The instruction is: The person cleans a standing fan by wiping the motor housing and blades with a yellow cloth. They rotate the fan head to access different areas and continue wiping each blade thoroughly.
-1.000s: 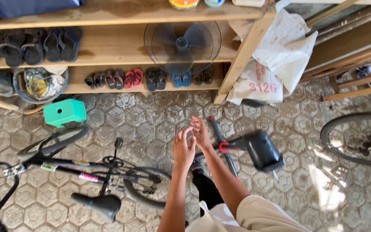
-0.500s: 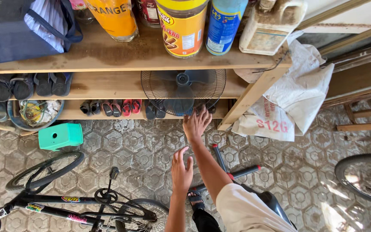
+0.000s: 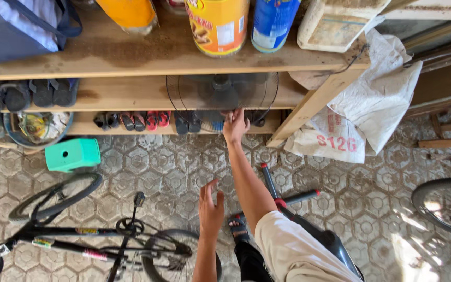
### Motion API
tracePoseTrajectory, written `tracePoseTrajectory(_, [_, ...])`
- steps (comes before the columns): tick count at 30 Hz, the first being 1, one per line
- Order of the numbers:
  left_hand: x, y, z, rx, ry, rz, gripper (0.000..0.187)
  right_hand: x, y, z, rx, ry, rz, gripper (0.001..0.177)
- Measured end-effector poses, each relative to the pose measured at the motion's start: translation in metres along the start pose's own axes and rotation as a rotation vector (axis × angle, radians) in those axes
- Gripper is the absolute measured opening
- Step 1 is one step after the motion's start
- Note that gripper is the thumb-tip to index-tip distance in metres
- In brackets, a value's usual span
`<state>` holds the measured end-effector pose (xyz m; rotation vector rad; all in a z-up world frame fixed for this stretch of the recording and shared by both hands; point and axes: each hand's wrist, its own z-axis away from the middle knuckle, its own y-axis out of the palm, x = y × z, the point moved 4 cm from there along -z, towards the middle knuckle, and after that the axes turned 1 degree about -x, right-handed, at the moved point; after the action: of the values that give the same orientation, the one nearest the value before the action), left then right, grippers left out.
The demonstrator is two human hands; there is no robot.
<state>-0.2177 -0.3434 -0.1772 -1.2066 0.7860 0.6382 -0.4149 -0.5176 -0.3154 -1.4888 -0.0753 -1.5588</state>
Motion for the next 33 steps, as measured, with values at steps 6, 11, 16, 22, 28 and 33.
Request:
tracePoseTrajectory(6, [0.006, -0.01, 0.02, 0.015, -0.118, 0.092, 0.041, -0.001, -0.026, 0.073, 0.028, -0.271, -0.984, 0.009])
tracePoseTrajectory(11, [0.01, -0.039, 0.05, -0.13, -0.239, 0.364, 0.049, -0.037, -0.06, 0.197, 0.053, 0.041, -0.782, 0.015])
tracePoseTrajectory(16, [0.019, -0.091, 0.088, -0.377, 0.009, 0.196, 0.053, -0.055, -0.094, 0.311, 0.139, -0.036, -0.947, 0.015])
tracePoseTrajectory(22, [0.044, -0.143, 0.13, -0.179, 0.138, -0.027, 0.041, -0.062, -0.168, 0.404, 0.088, -0.022, -0.702, 0.014])
tracePoseTrajectory(28, [0.034, -0.136, 0.188, 0.11, 0.176, -0.033, 0.042, -0.042, -0.228, 0.513, -0.026, -0.069, -0.598, 0.011])
tracePoseTrajectory(33, [-0.013, -0.109, 0.23, 0.239, 0.23, 0.156, 0.037, -0.039, -0.277, 0.577, -0.111, -0.104, -0.636, 0.008])
